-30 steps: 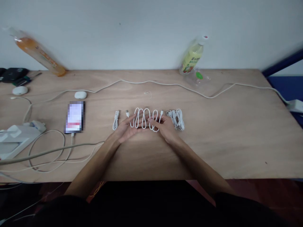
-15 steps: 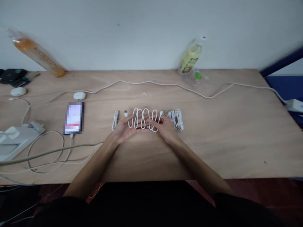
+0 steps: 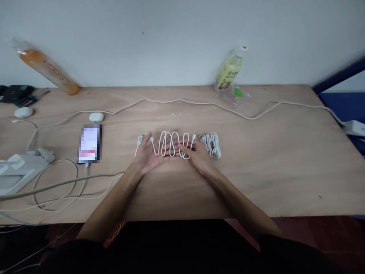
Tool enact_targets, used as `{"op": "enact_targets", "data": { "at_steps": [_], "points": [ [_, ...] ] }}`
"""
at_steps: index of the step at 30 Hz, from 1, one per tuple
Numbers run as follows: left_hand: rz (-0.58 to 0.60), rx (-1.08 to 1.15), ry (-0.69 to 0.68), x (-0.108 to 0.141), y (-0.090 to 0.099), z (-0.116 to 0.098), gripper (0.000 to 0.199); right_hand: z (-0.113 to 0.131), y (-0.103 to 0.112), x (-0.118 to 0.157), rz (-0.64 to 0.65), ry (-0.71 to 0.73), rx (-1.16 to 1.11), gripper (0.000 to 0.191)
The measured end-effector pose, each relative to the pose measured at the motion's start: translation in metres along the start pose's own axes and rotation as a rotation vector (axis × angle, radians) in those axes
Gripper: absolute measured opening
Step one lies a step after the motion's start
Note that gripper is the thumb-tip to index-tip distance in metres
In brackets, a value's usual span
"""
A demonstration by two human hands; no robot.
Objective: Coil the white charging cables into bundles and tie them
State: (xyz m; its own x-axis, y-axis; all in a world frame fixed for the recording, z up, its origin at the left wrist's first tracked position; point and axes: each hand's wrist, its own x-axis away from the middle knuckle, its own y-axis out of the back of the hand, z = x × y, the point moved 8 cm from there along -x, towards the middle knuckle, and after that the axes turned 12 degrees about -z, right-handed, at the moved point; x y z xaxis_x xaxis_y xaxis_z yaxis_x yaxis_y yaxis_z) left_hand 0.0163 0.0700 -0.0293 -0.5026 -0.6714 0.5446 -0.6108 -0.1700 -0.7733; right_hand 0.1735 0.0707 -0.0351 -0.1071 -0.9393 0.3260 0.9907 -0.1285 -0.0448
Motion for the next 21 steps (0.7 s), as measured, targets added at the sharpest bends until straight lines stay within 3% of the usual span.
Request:
{"op": "enact_targets", "data": {
  "at_steps": [4, 15, 21],
  "points": [
    [0.014, 0.024, -0.003, 0.0, -0.002, -0.001, 0.079, 0.002, 0.0, -0.002, -0.007, 0.043, 0.01, 0.054],
    [0.033, 0.113, -0.003, -0.002, 0.003, -0.001, 0.091, -0.009, -0.003, -0.005, 0.034, -0.091, -0.081, 0.091],
    [-0.006, 0.14, -0.009, -0.005, 0.007, 0.0, 0.081, -0.012, -0.004, -0.008, 0.037, -0.136, -0.077, 0.101]
  ]
}}
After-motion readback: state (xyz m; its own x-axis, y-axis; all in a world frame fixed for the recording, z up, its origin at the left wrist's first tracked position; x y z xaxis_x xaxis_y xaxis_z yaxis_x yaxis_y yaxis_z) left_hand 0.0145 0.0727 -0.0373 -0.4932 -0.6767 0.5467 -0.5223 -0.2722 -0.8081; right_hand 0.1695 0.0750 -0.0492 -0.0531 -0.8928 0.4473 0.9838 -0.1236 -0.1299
